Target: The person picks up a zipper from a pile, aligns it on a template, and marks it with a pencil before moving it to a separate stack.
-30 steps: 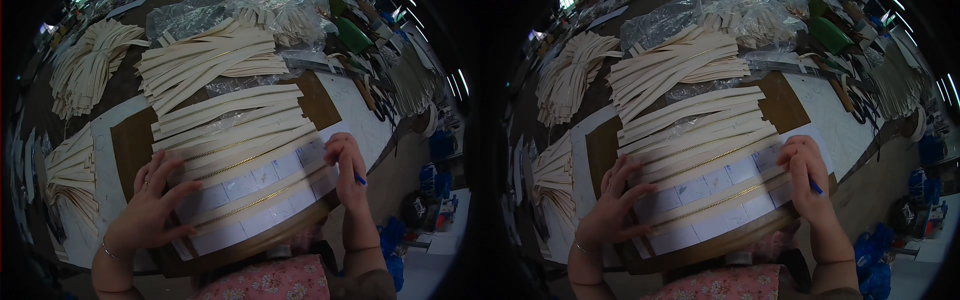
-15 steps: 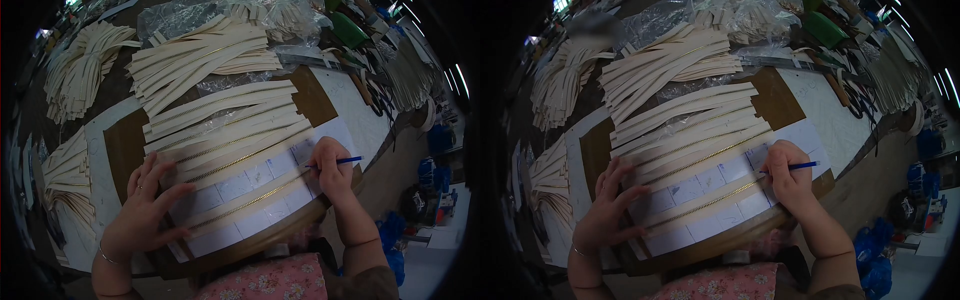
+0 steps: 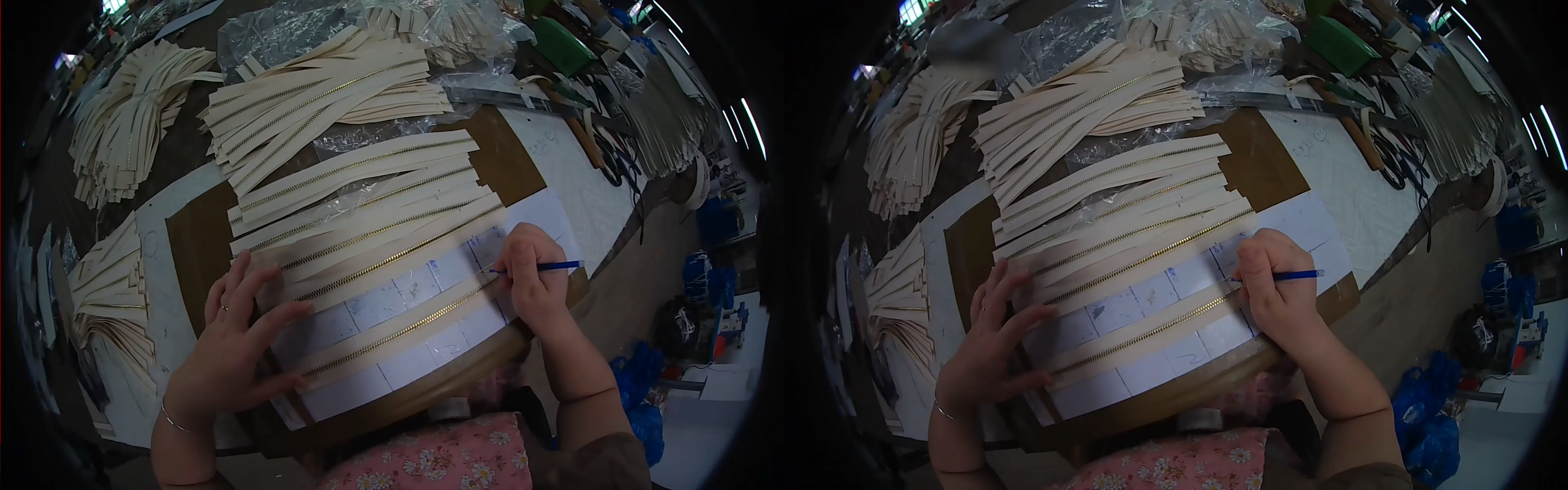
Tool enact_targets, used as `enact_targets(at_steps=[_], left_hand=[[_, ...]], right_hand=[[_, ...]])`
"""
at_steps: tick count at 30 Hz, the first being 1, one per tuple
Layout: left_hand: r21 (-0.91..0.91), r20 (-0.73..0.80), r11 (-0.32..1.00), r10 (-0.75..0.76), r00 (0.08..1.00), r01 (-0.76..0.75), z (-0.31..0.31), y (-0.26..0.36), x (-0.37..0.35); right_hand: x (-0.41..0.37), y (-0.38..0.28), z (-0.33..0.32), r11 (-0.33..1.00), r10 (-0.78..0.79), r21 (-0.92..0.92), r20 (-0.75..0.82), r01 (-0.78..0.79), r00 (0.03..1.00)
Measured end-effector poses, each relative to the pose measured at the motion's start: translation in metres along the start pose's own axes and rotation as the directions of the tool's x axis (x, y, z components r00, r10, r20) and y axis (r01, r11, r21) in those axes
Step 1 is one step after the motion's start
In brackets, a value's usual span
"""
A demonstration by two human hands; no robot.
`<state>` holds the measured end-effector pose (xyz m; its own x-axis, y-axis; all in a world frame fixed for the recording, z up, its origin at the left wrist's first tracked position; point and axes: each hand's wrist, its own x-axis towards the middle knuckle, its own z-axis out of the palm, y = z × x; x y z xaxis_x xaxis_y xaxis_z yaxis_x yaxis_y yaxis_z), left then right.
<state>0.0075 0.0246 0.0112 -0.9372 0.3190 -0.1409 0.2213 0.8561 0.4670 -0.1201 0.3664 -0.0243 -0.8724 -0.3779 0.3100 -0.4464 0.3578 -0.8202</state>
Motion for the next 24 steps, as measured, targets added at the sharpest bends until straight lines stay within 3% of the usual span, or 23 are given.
enact_targets(at_steps=[5,9,11,24], left_hand=[[-0.013,-0.007,1.000,0.008,1.000,-0.009,0.000,0.000,0.000],[-0.024,-0.014,1.000,0.015,1.000,-0.015,0.001,-0.001,0.000],[-0.019,-0.015,1.000,0.018,1.000,-0.018,0.002,-0.001,0.000],[0.001,-0.015,0.999,0.044,0.999,-0.044,0.004,-0.006,-0.001]], right_hand=[[-0.011,-0.009,-0.009,0.973,0.145,0.193,-0.070,-0.129,0.987],[-0.025,-0.010,-0.015,0.977,0.135,0.169,-0.030,-0.129,0.990],[-0.027,-0.008,-0.014,0.993,0.097,0.070,-0.023,-0.095,0.995],[-0.029,-0.006,-0.015,0.997,0.069,0.032,-0.007,-0.069,0.998]])
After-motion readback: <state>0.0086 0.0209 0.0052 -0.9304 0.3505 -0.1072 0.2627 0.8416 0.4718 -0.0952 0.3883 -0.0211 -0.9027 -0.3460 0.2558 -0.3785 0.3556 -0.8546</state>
